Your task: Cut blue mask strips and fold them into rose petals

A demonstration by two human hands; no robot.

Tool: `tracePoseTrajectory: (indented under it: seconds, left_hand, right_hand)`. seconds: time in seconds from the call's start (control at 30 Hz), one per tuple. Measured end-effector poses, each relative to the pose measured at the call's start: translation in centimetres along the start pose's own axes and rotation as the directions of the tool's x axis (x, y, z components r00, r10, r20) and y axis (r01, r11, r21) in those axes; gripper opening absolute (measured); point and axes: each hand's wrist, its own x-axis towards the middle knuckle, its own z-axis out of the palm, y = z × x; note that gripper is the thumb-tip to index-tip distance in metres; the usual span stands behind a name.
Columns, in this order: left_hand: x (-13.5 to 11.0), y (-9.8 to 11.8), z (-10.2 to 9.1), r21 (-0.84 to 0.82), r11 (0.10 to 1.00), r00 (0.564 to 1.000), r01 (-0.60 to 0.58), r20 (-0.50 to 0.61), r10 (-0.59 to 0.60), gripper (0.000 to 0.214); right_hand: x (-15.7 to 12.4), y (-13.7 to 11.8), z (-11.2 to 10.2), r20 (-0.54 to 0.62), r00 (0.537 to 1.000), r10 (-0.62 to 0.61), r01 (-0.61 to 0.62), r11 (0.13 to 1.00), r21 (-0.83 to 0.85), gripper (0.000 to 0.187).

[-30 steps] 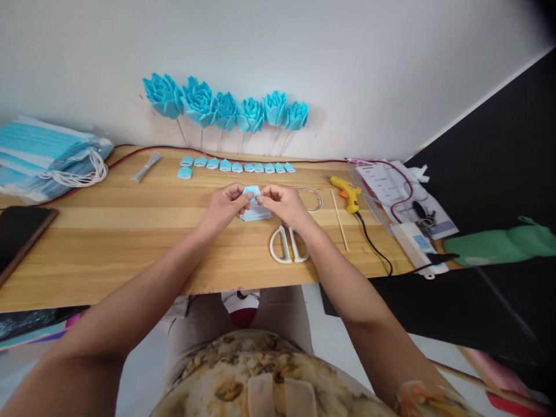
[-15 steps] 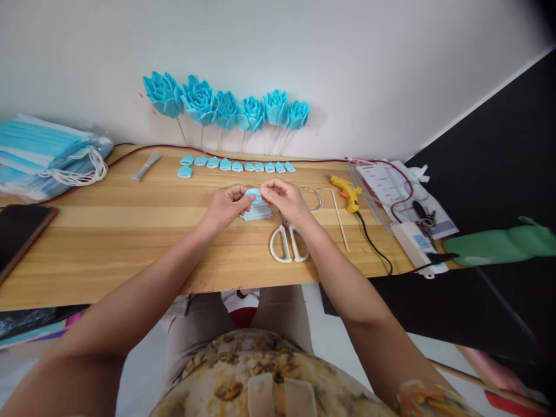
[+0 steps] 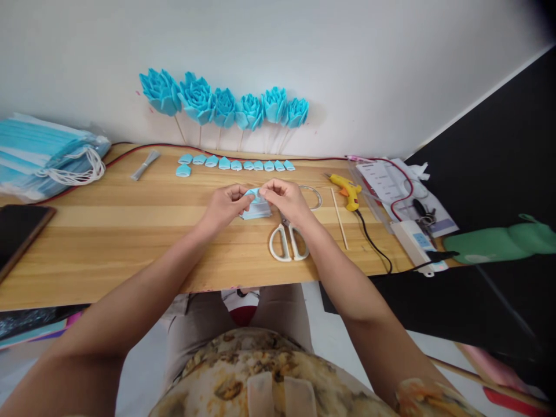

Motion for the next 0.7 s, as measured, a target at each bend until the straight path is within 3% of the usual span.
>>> tracePoseTrajectory:
  seconds: [0.27, 0.7]
  left_hand:
    - [0.12, -0.34, -0.15, -0.002, 1.000, 1.000, -0.017, -0.020, 0.017, 0.022]
    - [0.20, -0.55, -0.15, -0.044, 0.999, 1.000, -0.014, 0.007, 0.015, 0.027]
  right_hand:
    - [-0.01, 0.01, -0.09, 0.049, 0.998, 0.046, -0.047, 0.999, 0.025, 0.026]
    - [0.27, 0.44, 0.39, 0.000, 0.999, 0.038, -0.038, 0.998, 0.045, 0.025]
